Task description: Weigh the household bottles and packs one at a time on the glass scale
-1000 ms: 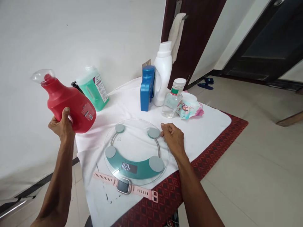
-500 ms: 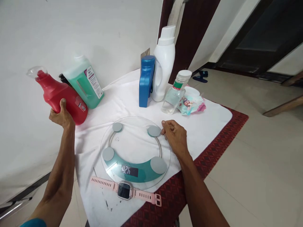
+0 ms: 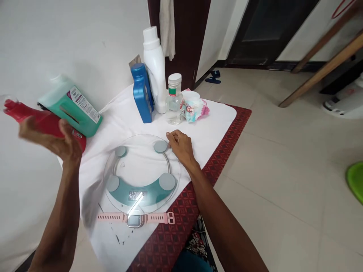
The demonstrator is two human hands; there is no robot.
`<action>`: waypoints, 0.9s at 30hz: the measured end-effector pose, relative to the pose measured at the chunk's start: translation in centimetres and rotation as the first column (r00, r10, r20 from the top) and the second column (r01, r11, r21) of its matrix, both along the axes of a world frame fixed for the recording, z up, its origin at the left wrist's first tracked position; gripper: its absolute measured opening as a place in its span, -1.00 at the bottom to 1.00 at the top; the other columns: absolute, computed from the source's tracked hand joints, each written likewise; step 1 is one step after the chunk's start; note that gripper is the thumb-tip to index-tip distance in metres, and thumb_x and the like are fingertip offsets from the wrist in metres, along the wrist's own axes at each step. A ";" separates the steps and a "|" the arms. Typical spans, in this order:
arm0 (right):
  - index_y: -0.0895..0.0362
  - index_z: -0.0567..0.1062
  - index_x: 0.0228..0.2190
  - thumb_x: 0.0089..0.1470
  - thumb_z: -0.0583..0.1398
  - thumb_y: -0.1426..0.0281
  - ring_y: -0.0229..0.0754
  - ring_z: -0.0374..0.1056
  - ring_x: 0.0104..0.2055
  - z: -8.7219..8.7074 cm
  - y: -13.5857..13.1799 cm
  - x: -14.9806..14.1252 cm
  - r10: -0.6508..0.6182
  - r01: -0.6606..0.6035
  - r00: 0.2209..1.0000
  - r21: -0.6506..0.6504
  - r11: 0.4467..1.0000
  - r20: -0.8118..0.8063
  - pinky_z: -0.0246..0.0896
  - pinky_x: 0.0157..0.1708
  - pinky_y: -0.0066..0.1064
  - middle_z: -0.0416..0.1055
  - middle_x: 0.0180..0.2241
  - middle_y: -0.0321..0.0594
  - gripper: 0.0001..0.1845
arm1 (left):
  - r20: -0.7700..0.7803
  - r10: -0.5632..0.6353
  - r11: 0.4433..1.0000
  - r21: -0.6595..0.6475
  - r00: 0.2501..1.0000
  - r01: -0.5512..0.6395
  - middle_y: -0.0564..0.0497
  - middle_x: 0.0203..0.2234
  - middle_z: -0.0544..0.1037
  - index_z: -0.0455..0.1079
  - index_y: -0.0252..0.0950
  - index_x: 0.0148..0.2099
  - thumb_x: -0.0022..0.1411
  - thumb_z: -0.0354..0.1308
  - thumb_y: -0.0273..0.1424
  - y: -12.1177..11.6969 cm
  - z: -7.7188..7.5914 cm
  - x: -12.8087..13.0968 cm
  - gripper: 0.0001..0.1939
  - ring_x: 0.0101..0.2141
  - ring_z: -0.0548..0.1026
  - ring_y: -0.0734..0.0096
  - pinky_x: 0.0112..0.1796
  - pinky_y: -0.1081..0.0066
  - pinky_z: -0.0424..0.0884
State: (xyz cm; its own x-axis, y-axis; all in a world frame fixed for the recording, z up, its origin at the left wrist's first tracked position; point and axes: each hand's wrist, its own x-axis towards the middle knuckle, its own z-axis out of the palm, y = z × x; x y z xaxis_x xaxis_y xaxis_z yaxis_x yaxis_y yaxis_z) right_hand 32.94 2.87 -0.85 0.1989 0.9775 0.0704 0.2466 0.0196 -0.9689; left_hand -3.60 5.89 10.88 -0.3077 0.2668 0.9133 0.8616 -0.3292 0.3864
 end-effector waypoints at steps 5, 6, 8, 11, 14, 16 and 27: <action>-0.02 0.50 -0.36 0.32 0.25 -0.18 -0.10 0.41 -0.51 -0.1 0.2 0.0 -0.003 0.003 1.000 -0.003 1.000 0.003 0.19 -0.43 -0.28 0.55 -0.53 -0.23 -0.48 | 0.243 -0.472 0.679 -0.513 0.847 0.525 -0.21 0.10 0.60 0.39 -0.17 0.18 0.50 0.41 0.01 5.2 -0.1 11.2 -0.52 0.11 0.61 0.01 0.22 0.02 0.56; -0.02 0.49 -0.36 0.35 0.25 -0.11 -0.08 0.45 -0.49 -0.1 0.2 0.0 -0.004 0.004 1.000 -0.004 1.000 0.008 0.20 -0.42 -0.28 0.55 -0.54 -0.23 -0.54 | 0.296 -0.469 0.636 -0.540 0.832 0.551 -0.24 0.12 0.59 0.40 -0.19 0.16 0.45 0.48 0.02 6.8 -0.6 13.0 -0.47 0.11 0.61 0.00 0.20 0.04 0.57; -0.03 0.47 -0.36 0.40 0.25 0.03 -0.05 0.52 -0.43 0.0 0.3 0.0 -0.005 0.005 1.000 -0.004 1.000 0.029 0.23 -0.37 -0.29 0.55 -0.53 -0.25 -0.64 | 0.365 -0.432 0.599 -0.568 0.825 0.564 -0.31 0.18 0.56 0.39 -0.21 0.12 0.33 0.60 0.00 9.7 -1.7 15.9 -0.38 0.18 0.60 -0.07 0.22 0.02 0.56; -0.04 0.43 -0.36 0.45 0.24 0.15 -0.01 0.59 -0.35 0.1 0.6 -0.1 0.001 0.000 0.996 -0.007 1.000 0.092 0.25 -0.29 -0.29 0.57 -0.49 -0.26 -0.69 | 0.376 -0.346 0.640 -0.575 0.860 0.509 -0.33 0.15 0.57 0.36 -0.20 0.05 0.21 0.69 -0.06 12.8 -2.8 18.7 -0.34 0.25 0.57 -0.21 0.30 -0.06 0.51; -0.04 0.38 -0.36 0.49 0.24 0.24 -0.04 0.56 -0.35 0.2 0.7 -0.3 0.006 -0.002 0.987 -0.027 1.000 0.163 0.23 -0.23 -0.28 0.56 -0.48 -0.29 -0.69 | 0.324 -0.236 0.691 -0.607 0.916 0.392 -0.27 0.11 0.62 0.34 -0.18 0.03 0.15 0.70 -0.17 14.2 -3.0 20.2 -0.35 0.26 0.60 -0.27 0.32 -0.08 0.51; -0.03 0.36 -0.35 0.51 0.23 0.28 -0.06 0.54 -0.35 0.4 0.7 -0.3 0.014 -0.006 0.985 -0.047 0.999 0.172 0.21 -0.20 -0.29 0.55 -0.46 -0.31 -0.69 | 0.294 -0.171 0.708 -0.628 0.941 0.324 -0.23 0.09 0.65 0.34 -0.16 0.02 0.17 0.65 -0.25 14.7 -2.9 20.8 -0.41 0.25 0.62 -0.27 0.32 -0.09 0.52; -0.02 0.39 -0.33 0.53 0.25 0.34 -0.09 0.51 -0.34 1.0 0.7 -0.3 0.026 -0.004 0.975 -0.097 0.995 0.220 0.20 -0.17 -0.30 0.62 -0.40 -0.30 -0.70 | 0.513 -0.215 0.807 -0.387 0.831 0.447 0.09 -0.33 0.52 0.38 -0.21 -0.17 0.14 0.52 -0.40 14.4 -2.5 17.7 -0.64 -0.16 0.58 0.20 -0.01 0.15 0.54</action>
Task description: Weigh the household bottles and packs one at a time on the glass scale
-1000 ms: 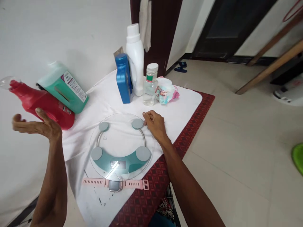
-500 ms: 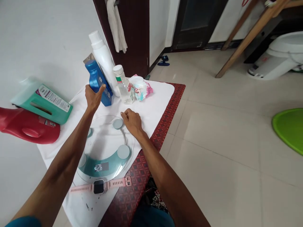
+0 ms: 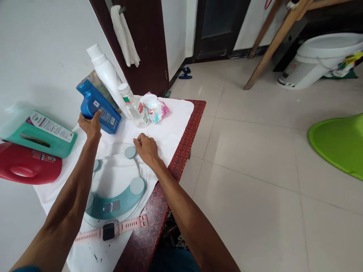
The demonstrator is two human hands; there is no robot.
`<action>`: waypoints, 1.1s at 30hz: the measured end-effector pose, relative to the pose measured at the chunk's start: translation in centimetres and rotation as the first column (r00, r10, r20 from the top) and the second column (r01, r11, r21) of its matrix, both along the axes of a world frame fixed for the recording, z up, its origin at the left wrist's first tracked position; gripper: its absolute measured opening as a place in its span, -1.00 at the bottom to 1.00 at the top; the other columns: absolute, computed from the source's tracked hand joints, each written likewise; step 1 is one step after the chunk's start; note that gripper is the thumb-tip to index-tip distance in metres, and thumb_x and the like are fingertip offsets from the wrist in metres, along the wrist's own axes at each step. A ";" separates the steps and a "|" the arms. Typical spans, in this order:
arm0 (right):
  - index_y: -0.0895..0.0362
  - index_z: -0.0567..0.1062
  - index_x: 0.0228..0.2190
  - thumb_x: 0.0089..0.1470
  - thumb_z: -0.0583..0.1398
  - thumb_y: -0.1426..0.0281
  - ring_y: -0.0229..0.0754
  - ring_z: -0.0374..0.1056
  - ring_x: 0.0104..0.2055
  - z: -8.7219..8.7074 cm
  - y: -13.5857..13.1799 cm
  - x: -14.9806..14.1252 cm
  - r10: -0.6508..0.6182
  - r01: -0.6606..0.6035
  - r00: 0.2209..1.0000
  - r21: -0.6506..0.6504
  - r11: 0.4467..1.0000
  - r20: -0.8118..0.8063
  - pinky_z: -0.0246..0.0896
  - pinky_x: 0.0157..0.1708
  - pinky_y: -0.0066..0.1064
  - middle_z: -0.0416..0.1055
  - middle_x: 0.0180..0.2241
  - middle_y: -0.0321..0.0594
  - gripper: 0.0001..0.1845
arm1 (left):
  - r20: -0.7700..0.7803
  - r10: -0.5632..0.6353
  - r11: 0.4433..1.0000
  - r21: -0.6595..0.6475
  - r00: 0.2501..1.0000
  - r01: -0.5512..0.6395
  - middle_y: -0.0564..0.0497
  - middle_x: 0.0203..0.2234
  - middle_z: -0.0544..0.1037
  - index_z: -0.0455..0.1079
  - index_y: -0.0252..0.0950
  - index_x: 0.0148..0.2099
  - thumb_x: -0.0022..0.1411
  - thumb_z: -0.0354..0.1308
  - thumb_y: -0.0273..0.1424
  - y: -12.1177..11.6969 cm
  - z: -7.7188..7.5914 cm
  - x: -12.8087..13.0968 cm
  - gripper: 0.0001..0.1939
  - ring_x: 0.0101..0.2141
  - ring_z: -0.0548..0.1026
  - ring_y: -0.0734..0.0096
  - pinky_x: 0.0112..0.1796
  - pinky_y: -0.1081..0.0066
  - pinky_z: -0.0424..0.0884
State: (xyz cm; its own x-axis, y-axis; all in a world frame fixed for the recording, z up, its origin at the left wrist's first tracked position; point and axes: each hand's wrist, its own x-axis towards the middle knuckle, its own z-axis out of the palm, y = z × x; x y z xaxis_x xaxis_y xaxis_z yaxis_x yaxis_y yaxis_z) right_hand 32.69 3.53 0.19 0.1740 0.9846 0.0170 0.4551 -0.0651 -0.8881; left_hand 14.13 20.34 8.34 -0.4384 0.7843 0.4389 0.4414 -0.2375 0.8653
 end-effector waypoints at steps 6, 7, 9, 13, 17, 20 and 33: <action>-0.02 0.38 -0.34 0.53 0.24 0.33 -0.07 0.59 -0.28 -0.3 0.2 0.1 -0.008 0.009 0.999 0.025 1.000 -0.052 0.24 -0.15 -0.31 0.62 -0.39 -0.28 -0.70 | 0.072 -0.249 0.947 0.229 0.966 0.227 0.07 -0.28 0.64 0.53 -0.26 -0.15 -0.16 0.62 -0.27 -6.7 5.0 -4.6 -0.47 -0.27 0.53 0.33 -0.09 0.20 0.64; -0.02 0.38 -0.34 0.52 0.24 0.32 -0.06 0.61 -0.27 -0.4 0.2 0.1 -0.009 0.011 0.997 0.023 1.000 -0.070 0.25 -0.15 -0.31 0.61 -0.39 -0.28 -0.70 | 0.069 -0.277 0.938 0.235 0.958 0.254 0.05 -0.27 0.67 0.55 -0.28 -0.16 -0.20 0.64 -0.24 -8.7 5.7 -5.3 -0.45 -0.26 0.55 0.33 -0.08 0.18 0.66; -0.02 0.37 -0.35 0.52 0.24 0.31 -0.05 0.63 -0.26 -0.5 0.3 0.1 -0.011 0.013 0.995 0.021 1.000 -0.095 0.27 -0.16 -0.31 0.59 -0.41 -0.29 -0.69 | 0.090 -0.317 0.935 0.199 0.944 0.295 -0.01 -0.20 0.73 0.59 -0.28 -0.17 -0.17 0.70 -0.21 -13.0 6.3 -6.4 -0.45 -0.19 0.62 0.26 0.02 0.11 0.69; -0.03 0.38 -0.36 0.50 0.25 0.29 -0.02 0.64 -0.27 -0.6 0.2 0.0 -0.016 0.021 0.993 0.044 0.999 -0.113 0.33 -0.12 -0.28 0.57 -0.45 -0.30 -0.69 | 0.144 -0.283 0.958 0.086 0.948 0.272 -0.02 -0.21 0.75 0.65 -0.24 -0.20 -0.16 0.74 -0.23 -20.4 4.8 -8.0 -0.51 -0.15 0.68 0.17 0.07 0.09 0.70; -0.03 0.41 -0.38 0.46 0.25 0.29 -0.04 0.59 -0.35 -0.5 -0.2 -0.2 -0.025 0.035 0.993 0.084 0.996 -0.118 0.36 -0.06 -0.25 0.54 -0.51 -0.34 -0.71 | 0.121 -0.283 0.957 -0.023 0.951 0.288 -0.01 -0.19 0.76 0.70 -0.21 -0.09 -0.14 0.75 -0.19 -23.8 2.3 -8.8 -0.44 -0.19 0.70 0.14 -0.03 0.13 0.73; -0.02 0.41 -0.39 0.44 0.25 0.32 -0.09 0.53 -0.43 -0.4 -0.4 -0.3 -0.025 0.039 0.988 0.088 0.995 -0.154 0.38 -0.05 -0.25 0.50 -0.55 -0.38 -0.71 | 0.077 -0.320 0.945 -0.045 0.944 0.324 -0.02 -0.17 0.75 0.68 -0.22 0.00 -0.09 0.75 -0.13 -24.8 1.2 -8.9 -0.37 -0.18 0.71 0.12 -0.09 0.17 0.74; -0.03 0.41 -0.37 0.40 0.27 0.27 -0.07 0.49 -0.41 -1.8 -0.3 0.1 -0.001 0.023 0.989 0.149 0.988 -0.145 0.47 -0.04 -0.17 0.49 -0.55 -0.35 -0.74 | 0.164 -0.358 0.933 0.022 0.919 0.359 -0.22 -0.02 0.74 0.60 -0.16 -0.05 0.16 0.17 0.68 -21.8 0.2 -14.4 -0.01 -0.07 0.72 -0.03 -0.09 0.04 0.65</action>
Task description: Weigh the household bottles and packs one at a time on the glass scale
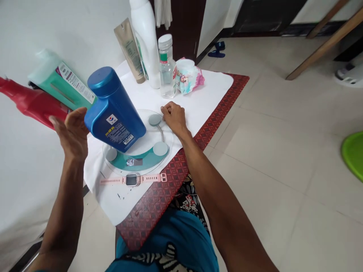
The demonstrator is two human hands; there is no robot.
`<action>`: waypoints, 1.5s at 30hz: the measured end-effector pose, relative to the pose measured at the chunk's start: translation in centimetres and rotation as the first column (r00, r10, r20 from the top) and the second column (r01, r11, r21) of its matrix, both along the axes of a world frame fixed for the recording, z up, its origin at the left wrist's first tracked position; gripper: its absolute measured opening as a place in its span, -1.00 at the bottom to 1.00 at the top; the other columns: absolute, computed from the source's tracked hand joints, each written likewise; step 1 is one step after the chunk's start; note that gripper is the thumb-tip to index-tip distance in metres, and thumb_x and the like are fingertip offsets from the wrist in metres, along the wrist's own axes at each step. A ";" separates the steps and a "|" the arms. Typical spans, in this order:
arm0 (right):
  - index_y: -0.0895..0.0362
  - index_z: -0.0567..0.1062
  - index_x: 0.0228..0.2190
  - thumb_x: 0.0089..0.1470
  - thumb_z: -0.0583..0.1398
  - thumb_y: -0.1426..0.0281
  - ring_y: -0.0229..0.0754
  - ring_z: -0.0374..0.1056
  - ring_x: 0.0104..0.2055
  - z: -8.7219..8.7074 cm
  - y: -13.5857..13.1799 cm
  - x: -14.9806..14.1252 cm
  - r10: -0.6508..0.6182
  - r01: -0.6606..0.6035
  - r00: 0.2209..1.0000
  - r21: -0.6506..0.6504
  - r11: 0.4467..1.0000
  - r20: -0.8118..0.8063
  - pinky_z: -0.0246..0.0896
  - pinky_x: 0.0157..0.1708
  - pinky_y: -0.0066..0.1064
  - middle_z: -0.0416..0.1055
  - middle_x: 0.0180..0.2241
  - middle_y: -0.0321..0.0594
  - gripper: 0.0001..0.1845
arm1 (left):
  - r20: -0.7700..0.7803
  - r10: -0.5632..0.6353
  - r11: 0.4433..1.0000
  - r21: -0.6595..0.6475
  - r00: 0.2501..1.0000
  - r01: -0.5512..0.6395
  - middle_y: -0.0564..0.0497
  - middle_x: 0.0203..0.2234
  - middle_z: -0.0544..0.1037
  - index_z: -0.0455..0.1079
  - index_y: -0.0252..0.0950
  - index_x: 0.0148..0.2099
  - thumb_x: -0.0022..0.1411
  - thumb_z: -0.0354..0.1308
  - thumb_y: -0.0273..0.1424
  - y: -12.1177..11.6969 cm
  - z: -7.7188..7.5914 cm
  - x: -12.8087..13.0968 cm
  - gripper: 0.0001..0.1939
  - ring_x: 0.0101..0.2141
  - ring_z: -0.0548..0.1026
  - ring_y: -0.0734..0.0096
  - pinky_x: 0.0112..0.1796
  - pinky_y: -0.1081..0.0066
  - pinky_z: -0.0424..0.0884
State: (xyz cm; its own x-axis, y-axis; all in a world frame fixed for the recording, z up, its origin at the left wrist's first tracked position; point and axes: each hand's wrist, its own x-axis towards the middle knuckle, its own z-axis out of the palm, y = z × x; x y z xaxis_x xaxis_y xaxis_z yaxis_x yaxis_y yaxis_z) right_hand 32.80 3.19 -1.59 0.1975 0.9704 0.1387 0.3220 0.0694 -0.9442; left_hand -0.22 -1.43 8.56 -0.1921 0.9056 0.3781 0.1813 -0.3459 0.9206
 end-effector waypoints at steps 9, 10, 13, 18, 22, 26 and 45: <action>-0.02 0.45 -0.34 0.46 0.30 0.06 -0.13 0.40 -0.49 -1.1 0.2 0.2 -0.009 0.009 1.000 0.003 1.000 0.025 0.51 -0.17 -0.17 0.47 -0.53 -0.34 -0.63 | 0.087 0.326 0.926 -0.228 0.941 -0.300 0.06 -0.54 0.40 0.29 -0.17 -0.37 0.27 0.39 0.40 4.7 -8.4 -4.7 -0.24 -0.50 0.42 0.43 -0.47 0.42 0.29; -0.02 0.44 -0.34 0.46 0.30 0.05 -0.14 0.39 -0.49 -1.1 0.2 0.2 -0.011 0.011 1.000 0.003 1.000 0.028 0.51 -0.19 -0.18 0.47 -0.53 -0.34 -0.62 | 0.067 0.310 0.933 -0.215 0.949 -0.289 0.07 -0.56 0.38 0.27 -0.17 -0.38 0.25 0.42 0.39 4.5 -8.7 -4.7 -0.24 -0.51 0.41 0.44 -0.47 0.43 0.28; -0.02 0.44 -0.33 0.48 0.30 0.01 -0.16 0.37 -0.51 -1.1 0.1 0.3 -0.013 0.013 0.999 0.006 1.000 0.035 0.48 -0.24 -0.22 0.47 -0.53 -0.35 -0.59 | -0.006 0.278 0.943 -0.188 0.960 -0.275 0.10 -0.58 0.34 0.27 -0.17 -0.40 0.24 0.43 0.42 4.1 -8.8 -4.5 -0.21 -0.51 0.38 0.43 -0.46 0.42 0.29; -0.01 0.47 -0.32 0.51 0.29 0.02 -0.19 0.35 -0.53 -1.4 0.1 0.3 -0.013 0.013 1.000 0.013 1.000 0.026 0.45 -0.27 -0.24 0.46 -0.53 -0.36 -0.59 | -0.052 0.264 0.944 -0.190 0.963 -0.269 0.09 -0.56 0.35 0.29 -0.17 -0.38 0.25 0.38 0.49 3.9 -8.3 -4.5 -0.18 -0.48 0.37 0.41 -0.45 0.40 0.31; 0.01 0.48 -0.31 0.51 0.30 0.01 -0.16 0.38 -0.48 -1.7 0.3 0.4 -0.013 0.013 0.999 0.004 1.000 0.030 0.45 -0.24 -0.22 0.46 -0.51 -0.34 -0.58 | -0.084 0.246 0.947 -0.193 0.966 -0.258 0.05 -0.53 0.38 0.32 -0.18 -0.35 0.25 0.43 0.44 3.9 -8.4 -4.7 -0.22 -0.44 0.40 0.35 -0.42 0.37 0.35; 0.01 0.49 -0.29 0.50 0.29 -0.02 -0.11 0.44 -0.41 -1.8 0.4 0.5 -0.002 0.002 1.000 0.006 1.000 0.028 0.48 -0.16 -0.18 0.46 -0.50 -0.31 -0.58 | -0.075 0.255 0.943 -0.199 0.964 -0.265 0.03 -0.52 0.41 0.32 -0.17 -0.33 0.22 0.40 0.46 3.9 -8.5 -4.6 -0.21 -0.44 0.44 0.32 -0.41 0.35 0.38; -0.03 0.49 -0.36 0.32 0.27 -0.05 -0.02 0.47 -0.45 -0.3 -0.1 0.1 -0.007 0.007 1.000 0.004 1.000 0.020 0.41 -0.23 -0.16 0.52 -0.56 -0.25 -0.61 | -0.076 0.170 0.985 -0.008 0.983 -0.171 -0.11 -0.12 0.77 0.63 -0.12 0.07 0.19 0.66 0.10 -4.3 -2.5 8.3 -0.41 -0.13 0.78 -0.01 -0.08 -0.06 0.77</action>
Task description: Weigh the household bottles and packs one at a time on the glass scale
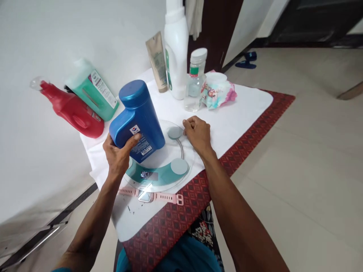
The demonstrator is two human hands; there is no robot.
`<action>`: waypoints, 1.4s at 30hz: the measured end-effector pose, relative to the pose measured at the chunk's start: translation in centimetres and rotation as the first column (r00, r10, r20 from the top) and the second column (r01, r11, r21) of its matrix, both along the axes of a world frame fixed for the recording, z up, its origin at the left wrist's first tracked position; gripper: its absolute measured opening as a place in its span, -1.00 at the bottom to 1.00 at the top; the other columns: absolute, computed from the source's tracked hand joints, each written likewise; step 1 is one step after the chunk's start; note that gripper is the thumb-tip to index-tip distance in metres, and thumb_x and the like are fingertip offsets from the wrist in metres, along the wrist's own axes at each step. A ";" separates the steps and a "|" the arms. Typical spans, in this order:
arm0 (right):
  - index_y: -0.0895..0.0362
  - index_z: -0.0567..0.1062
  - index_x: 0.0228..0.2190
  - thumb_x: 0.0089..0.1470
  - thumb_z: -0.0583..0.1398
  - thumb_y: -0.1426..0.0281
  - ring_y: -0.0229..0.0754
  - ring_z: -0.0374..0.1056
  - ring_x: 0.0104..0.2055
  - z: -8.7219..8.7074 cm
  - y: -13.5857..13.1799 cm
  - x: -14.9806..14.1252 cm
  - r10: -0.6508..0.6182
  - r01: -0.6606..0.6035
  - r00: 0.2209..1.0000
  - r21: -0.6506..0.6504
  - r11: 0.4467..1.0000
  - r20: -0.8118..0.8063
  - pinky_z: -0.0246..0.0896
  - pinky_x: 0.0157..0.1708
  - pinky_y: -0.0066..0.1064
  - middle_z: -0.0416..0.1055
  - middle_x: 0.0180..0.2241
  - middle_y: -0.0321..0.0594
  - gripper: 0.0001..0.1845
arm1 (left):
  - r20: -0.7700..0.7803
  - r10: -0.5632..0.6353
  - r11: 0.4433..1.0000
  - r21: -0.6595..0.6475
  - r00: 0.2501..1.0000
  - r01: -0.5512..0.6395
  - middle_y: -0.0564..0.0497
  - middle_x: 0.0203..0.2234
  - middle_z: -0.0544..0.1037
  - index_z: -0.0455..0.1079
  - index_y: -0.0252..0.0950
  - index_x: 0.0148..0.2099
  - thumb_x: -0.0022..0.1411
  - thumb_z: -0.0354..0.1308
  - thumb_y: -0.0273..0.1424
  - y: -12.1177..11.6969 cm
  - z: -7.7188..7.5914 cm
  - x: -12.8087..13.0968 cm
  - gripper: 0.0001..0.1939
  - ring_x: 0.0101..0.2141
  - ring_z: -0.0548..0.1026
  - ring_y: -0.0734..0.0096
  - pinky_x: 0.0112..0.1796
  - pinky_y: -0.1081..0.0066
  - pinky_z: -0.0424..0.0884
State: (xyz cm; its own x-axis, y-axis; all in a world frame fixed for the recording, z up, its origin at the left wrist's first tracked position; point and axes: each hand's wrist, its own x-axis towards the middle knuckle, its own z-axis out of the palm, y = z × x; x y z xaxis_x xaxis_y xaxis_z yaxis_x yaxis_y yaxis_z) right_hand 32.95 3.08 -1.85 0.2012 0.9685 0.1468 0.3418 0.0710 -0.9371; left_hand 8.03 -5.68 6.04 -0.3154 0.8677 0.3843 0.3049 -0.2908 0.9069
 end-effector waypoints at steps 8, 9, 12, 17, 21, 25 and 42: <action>-0.03 0.50 -0.35 0.30 0.27 -0.02 0.03 0.51 -0.45 0.2 0.0 0.0 0.006 -0.006 1.000 -0.008 1.000 0.024 0.45 -0.18 -0.10 0.56 -0.55 -0.23 -0.64 | 0.012 0.280 0.916 0.296 0.960 -0.271 -0.04 -0.07 0.73 0.57 -0.14 0.08 0.09 0.72 0.12 5.0 5.4 -8.0 -0.29 0.06 0.73 -0.11 -0.03 -0.02 0.71; -0.03 0.50 -0.35 0.30 0.27 0.00 0.03 0.51 -0.45 0.2 0.0 0.0 0.001 -0.001 1.000 -0.008 1.000 0.025 0.46 -0.15 -0.09 0.55 -0.55 -0.23 -0.66 | 0.013 0.300 0.904 0.316 0.954 -0.288 -0.02 -0.10 0.71 0.56 -0.15 0.06 0.07 0.74 0.10 6.0 5.6 -9.5 -0.29 0.05 0.72 -0.08 -0.03 0.00 0.69; -0.03 0.50 -0.36 0.28 0.26 0.07 0.02 0.51 -0.45 0.3 0.1 -0.2 -0.008 0.009 0.999 -0.016 1.000 0.032 0.45 -0.11 -0.09 0.54 -0.56 -0.25 -0.72 | -0.005 0.350 0.882 0.338 0.937 -0.328 0.06 -0.20 0.63 0.52 -0.19 0.02 0.10 0.70 0.06 9.1 4.5 -13.2 -0.34 -0.09 0.67 0.15 -0.03 0.10 0.62; -0.04 0.48 -0.37 0.27 0.25 0.09 0.02 0.51 -0.45 0.7 0.2 -0.3 -0.012 0.013 0.999 -0.022 1.000 0.041 0.44 -0.11 -0.11 0.53 -0.57 -0.26 -0.74 | 0.006 0.472 0.854 0.245 0.881 -0.459 0.09 -0.29 0.55 0.46 -0.20 -0.09 0.05 0.61 -0.07 12.3 0.5 -15.8 -0.46 -0.27 0.53 0.28 -0.09 0.17 0.59; -0.05 0.48 -0.37 0.27 0.22 0.05 0.02 0.51 -0.44 0.8 0.2 -0.3 -0.011 0.013 0.999 -0.032 0.999 0.053 0.41 -0.13 -0.13 0.53 -0.56 -0.26 -0.72 | -0.038 0.557 0.820 0.185 0.830 -0.542 0.05 -0.26 0.56 0.43 -0.17 -0.08 0.05 0.58 -0.11 13.7 -0.7 -15.9 -0.48 -0.24 0.56 0.19 0.00 0.10 0.62; -0.04 0.49 -0.35 0.27 0.22 0.07 -0.01 0.51 -0.46 0.9 0.2 -0.4 -0.011 0.012 1.000 -0.043 0.999 0.020 0.39 -0.21 -0.19 0.53 -0.55 -0.27 -0.74 | -0.051 0.570 0.815 0.167 0.820 -0.556 -0.01 -0.20 0.58 0.37 -0.13 -0.03 0.00 0.60 -0.05 14.8 -0.5 -16.4 -0.38 -0.10 0.62 0.01 0.10 0.01 0.63; 0.00 0.50 -0.01 0.29 0.30 -0.09 0.00 0.56 -0.24 1.1 -0.2 0.0 -0.280 0.271 0.960 0.275 0.923 -0.006 0.52 -0.15 -0.16 0.61 -0.27 -0.20 -0.53 | 0.133 -0.137 0.954 -0.249 0.982 0.166 -0.19 -0.12 0.77 0.62 -0.25 -0.13 0.05 0.49 0.31 12.9 -4.3 -12.4 -0.28 -0.03 0.77 -0.08 0.09 -0.02 0.76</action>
